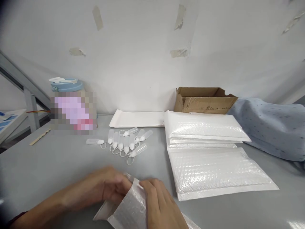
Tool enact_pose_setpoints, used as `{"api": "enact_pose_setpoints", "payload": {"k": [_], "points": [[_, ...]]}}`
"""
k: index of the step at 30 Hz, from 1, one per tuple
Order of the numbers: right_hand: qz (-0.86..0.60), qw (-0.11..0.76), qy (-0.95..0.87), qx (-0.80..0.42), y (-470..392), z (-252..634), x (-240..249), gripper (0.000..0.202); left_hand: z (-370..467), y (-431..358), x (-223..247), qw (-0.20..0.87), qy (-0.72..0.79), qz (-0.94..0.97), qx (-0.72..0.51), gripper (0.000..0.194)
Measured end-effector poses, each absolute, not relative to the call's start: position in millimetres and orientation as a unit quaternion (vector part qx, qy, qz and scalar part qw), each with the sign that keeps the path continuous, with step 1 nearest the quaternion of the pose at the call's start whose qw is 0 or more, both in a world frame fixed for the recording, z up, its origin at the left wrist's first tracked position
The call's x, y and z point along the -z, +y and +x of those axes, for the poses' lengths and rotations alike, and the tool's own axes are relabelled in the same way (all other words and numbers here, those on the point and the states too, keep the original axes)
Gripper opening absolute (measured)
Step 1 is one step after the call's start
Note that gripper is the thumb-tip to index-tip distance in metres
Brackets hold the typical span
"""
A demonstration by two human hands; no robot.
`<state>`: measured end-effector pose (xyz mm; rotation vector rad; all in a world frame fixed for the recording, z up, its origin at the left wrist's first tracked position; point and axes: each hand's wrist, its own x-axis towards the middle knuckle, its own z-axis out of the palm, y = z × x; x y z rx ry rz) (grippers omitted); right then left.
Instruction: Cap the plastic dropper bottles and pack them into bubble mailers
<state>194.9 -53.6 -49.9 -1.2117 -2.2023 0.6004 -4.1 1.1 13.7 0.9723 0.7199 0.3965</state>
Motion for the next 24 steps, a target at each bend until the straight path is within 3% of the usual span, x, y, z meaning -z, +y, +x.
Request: {"api": "enact_pose_setpoints", "payload": {"k": [2,5,7,12,15,20,24], "points": [[-0.45,0.272,-0.818,-0.235,-53,197,47,0.062,-20,9,-13,0.615,0.438,0.595,-0.276,0.038],[-0.459,0.262,-0.814,-0.242,-53,198,45,0.072,-43,24,-6,0.186,0.527,0.747,-0.361,0.029],[-0.463,0.251,-0.813,-0.247,-54,198,46,0.079,-52,33,2,0.066,0.532,0.787,-0.306,0.035],[-0.46,0.251,-0.812,-0.259,-54,196,46,0.081,-53,46,16,0.102,0.546,0.81,-0.186,0.048],[-0.464,0.262,-0.8,-0.275,-55,194,41,0.073,-48,44,11,0.116,0.542,0.783,-0.281,0.042],[-0.484,0.284,-0.768,-0.309,-56,192,24,0.062,-49,30,-13,0.181,0.516,0.635,-0.545,0.02],[-0.52,0.305,-0.731,-0.319,-55,192,13,0.052,-60,21,-29,0.329,0.485,0.577,-0.569,0.012]]}}
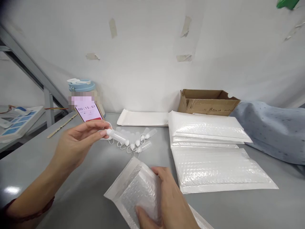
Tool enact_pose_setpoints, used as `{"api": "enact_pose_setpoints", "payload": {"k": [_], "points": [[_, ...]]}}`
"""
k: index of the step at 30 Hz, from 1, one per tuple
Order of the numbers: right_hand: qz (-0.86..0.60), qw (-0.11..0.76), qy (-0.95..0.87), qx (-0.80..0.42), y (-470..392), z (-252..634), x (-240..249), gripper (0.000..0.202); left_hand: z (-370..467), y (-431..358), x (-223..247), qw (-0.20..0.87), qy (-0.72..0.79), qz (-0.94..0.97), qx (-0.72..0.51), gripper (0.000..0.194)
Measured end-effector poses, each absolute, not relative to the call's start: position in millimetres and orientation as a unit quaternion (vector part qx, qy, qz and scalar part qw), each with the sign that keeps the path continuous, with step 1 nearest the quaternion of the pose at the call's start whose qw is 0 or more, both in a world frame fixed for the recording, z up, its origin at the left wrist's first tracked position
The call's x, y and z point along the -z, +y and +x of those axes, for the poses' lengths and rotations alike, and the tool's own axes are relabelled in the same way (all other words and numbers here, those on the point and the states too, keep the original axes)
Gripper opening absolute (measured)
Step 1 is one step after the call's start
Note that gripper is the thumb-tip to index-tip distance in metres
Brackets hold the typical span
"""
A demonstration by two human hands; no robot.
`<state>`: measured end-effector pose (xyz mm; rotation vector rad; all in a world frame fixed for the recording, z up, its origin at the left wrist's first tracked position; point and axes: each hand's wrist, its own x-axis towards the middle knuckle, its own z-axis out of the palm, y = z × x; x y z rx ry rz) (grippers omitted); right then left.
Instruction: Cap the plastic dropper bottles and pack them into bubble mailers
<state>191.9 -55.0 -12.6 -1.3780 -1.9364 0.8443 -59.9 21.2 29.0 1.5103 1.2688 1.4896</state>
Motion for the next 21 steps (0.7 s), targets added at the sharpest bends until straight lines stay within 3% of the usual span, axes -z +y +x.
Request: {"api": "enact_pose_setpoints", "payload": {"k": [5,11,17,21], "points": [[-0.527,0.317,-0.734,-0.289,-51,194,14,0.048,-58,14,-35,0.442,0.443,0.629,-0.461,0.005],[-0.514,0.326,-0.749,-0.261,-48,199,20,0.05,-37,3,-29,0.424,0.453,0.709,-0.335,0.014],[-0.516,0.329,-0.752,-0.247,-47,198,25,0.049,-39,5,-28,0.346,0.48,0.73,-0.341,0.014],[-0.502,0.319,-0.777,-0.205,-45,196,35,0.06,-30,2,-24,0.424,0.47,0.722,-0.279,0.013]]}}
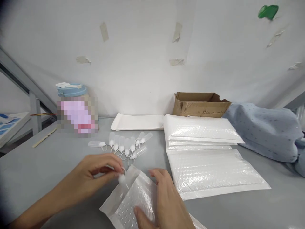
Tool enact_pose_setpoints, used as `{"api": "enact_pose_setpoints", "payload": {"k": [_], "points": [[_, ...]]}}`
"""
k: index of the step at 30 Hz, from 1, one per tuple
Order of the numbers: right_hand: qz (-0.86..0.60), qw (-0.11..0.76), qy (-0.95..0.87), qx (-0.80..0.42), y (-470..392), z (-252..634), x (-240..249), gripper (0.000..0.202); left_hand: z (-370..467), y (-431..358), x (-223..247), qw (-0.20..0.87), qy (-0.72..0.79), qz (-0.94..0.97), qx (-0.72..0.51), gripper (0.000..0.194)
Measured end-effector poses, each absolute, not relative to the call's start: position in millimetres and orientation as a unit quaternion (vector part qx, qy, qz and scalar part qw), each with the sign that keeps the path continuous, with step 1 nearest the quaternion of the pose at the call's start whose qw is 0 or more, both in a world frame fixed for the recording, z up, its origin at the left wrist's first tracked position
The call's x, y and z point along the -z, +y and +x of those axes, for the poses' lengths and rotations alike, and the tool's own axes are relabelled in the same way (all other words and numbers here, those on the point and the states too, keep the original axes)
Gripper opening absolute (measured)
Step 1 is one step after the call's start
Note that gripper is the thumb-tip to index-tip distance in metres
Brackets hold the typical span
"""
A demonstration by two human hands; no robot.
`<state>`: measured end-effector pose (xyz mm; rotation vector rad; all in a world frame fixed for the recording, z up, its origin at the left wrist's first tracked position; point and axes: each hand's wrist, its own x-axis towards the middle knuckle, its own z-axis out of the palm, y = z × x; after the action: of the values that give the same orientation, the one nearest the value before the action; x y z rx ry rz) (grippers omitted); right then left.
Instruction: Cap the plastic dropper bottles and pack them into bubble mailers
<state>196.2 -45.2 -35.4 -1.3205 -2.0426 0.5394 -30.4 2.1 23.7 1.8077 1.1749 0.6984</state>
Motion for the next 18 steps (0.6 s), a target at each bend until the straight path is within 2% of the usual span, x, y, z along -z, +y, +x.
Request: {"api": "enact_pose_setpoints", "payload": {"k": [3,8,12,18], "points": [[-0.485,0.293,-0.806,-0.169,-45,198,38,0.067,-22,-1,-19,0.508,0.47,0.697,-0.188,0.013],[-0.43,0.246,-0.854,-0.16,-46,203,27,0.06,-20,-1,-18,0.49,0.509,0.7,-0.101,0.021],[-0.464,0.259,-0.818,-0.221,-43,202,26,0.034,-21,-1,-19,0.452,0.511,0.724,-0.102,0.023],[-0.467,0.244,-0.78,-0.337,-35,202,21,0.029,-18,-7,-15,0.51,0.44,0.733,-0.095,0.024]]}}
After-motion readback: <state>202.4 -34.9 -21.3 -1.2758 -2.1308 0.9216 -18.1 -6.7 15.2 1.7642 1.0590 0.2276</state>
